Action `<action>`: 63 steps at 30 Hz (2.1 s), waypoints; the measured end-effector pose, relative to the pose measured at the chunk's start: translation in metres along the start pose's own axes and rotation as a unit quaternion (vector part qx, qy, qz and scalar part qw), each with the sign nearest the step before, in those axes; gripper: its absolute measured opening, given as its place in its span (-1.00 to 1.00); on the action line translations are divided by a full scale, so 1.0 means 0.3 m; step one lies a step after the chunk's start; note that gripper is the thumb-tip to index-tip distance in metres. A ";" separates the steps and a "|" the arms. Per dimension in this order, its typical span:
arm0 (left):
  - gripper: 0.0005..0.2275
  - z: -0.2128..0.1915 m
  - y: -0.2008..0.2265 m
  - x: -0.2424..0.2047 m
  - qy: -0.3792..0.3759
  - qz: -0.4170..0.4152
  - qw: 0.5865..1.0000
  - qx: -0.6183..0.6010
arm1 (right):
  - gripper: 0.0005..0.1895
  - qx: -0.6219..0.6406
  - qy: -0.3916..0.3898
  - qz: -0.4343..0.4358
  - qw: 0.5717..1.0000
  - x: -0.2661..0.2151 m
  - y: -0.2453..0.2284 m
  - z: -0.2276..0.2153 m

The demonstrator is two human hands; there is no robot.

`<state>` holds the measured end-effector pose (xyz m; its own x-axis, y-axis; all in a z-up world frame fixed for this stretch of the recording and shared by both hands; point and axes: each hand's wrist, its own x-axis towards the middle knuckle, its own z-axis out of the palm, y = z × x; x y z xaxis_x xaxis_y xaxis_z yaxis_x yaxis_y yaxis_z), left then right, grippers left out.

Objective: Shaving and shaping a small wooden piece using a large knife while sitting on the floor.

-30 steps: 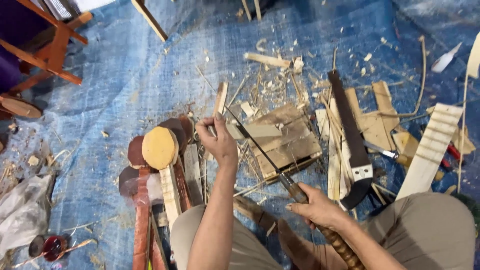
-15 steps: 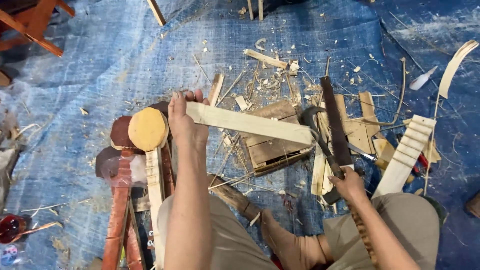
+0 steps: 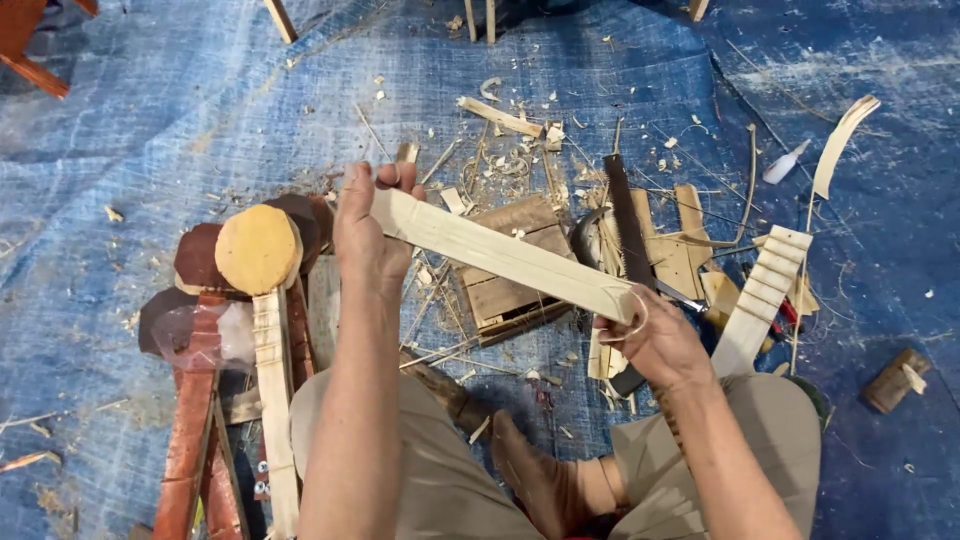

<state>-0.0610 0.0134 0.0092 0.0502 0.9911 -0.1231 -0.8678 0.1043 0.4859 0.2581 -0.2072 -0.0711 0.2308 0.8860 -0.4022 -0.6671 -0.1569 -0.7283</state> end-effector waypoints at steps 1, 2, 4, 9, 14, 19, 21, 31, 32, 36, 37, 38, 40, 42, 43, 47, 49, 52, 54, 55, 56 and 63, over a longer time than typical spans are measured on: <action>-0.83 -0.001 -0.005 -0.006 0.003 0.002 1.000 -0.001 | -0.90 -0.002 -0.001 0.003 1.000 -0.008 -0.003 -0.004; -0.82 -0.002 -0.011 -0.013 0.018 0.009 1.000 0.022 | -0.94 -0.004 0.014 -0.020 1.000 -0.016 -0.005 -0.008; -0.81 -0.034 -0.041 -0.004 0.034 0.014 0.998 0.044 | -0.91 -0.006 0.030 -0.042 0.999 -0.048 -0.017 0.007; -0.65 0.093 -0.103 -0.109 -0.069 0.368 0.693 0.616 | -0.80 -0.169 0.004 -0.201 0.965 -0.162 -0.094 0.117; -0.39 0.188 -0.185 -0.367 -0.333 -0.059 0.690 0.640 | -0.77 -0.387 -0.014 -0.264 0.883 -0.265 -0.145 0.247; -0.56 0.121 -0.311 -0.413 -0.487 -0.319 0.589 0.560 | -0.78 -0.481 -0.049 -0.255 0.838 -0.271 -0.141 0.302; -0.75 0.113 -0.275 -0.413 -0.448 -0.322 0.683 0.479 | -0.72 -0.361 -0.018 -0.318 0.877 -0.273 -0.119 0.322; -0.31 0.178 -0.300 -0.414 -0.319 -0.236 0.741 0.542 | -0.43 -0.433 0.024 -0.280 0.856 -0.320 -0.006 0.349; -0.25 0.181 -0.298 -0.418 -0.316 -0.217 0.750 0.539 | -0.43 -0.436 0.004 -0.321 0.840 -0.313 0.008 0.354; -0.14 0.140 -0.337 -0.423 -0.318 -0.177 0.726 0.583 | -0.45 -0.477 0.011 -0.363 0.800 -0.292 0.015 0.365; -0.14 0.151 -0.332 -0.436 -0.320 -0.178 0.726 0.582 | -0.45 -0.478 0.013 -0.364 0.800 -0.289 0.018 0.358; -0.28 0.160 -0.327 -0.448 -0.331 -0.178 0.724 0.578 | -0.48 -0.471 0.020 -0.357 0.806 -0.285 0.022 0.352; -0.41 0.170 -0.319 -0.451 -0.344 -0.177 0.723 0.572 | -0.51 -0.467 0.029 -0.352 0.811 -0.274 0.032 0.348; -0.32 0.168 -0.330 -0.444 -0.340 -0.156 0.712 0.594 | -0.72 -0.398 0.039 -0.246 0.883 -0.272 0.045 0.336; -0.32 0.170 -0.327 -0.441 -0.345 -0.160 0.713 0.589 | -0.72 -0.402 0.045 -0.245 0.881 -0.273 0.051 0.341; -0.59 0.170 -0.312 -0.435 -0.360 -0.047 0.653 0.665 | -0.86 -0.317 -0.010 -0.170 0.933 -0.259 0.101 0.313; -0.65 0.173 -0.293 -0.432 -0.375 -0.004 0.646 0.664 | -0.88 -0.330 -0.020 -0.184 0.926 -0.254 0.118 0.304; -0.71 0.169 -0.283 -0.425 -0.440 0.080 0.600 0.663 | -0.87 -0.317 0.011 -0.193 0.929 -0.268 0.122 0.307; -0.81 0.158 -0.291 -0.399 -0.481 0.137 0.602 0.622 | -0.85 -0.320 0.009 -0.215 0.923 -0.265 0.119 0.311; -0.81 0.160 -0.300 -0.387 -0.483 0.138 0.601 0.621 | -0.85 -0.319 0.010 -0.218 0.922 -0.269 0.104 0.326; -0.72 0.160 -0.309 -0.376 -0.487 0.165 0.593 0.620 | -0.87 -0.334 0.025 -0.228 0.914 -0.273 0.091 0.341; -0.80 0.185 -0.298 -0.346 -0.493 0.199 0.618 0.580 | -0.91 -0.343 0.019 -0.278 0.897 -0.265 0.053 0.388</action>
<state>0.0387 -0.0942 0.0266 0.7193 0.4660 0.5152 0.0000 -0.7416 0.6708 0.1468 -0.2295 0.0140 0.4252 0.8971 0.1202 0.1477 0.0623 -0.9871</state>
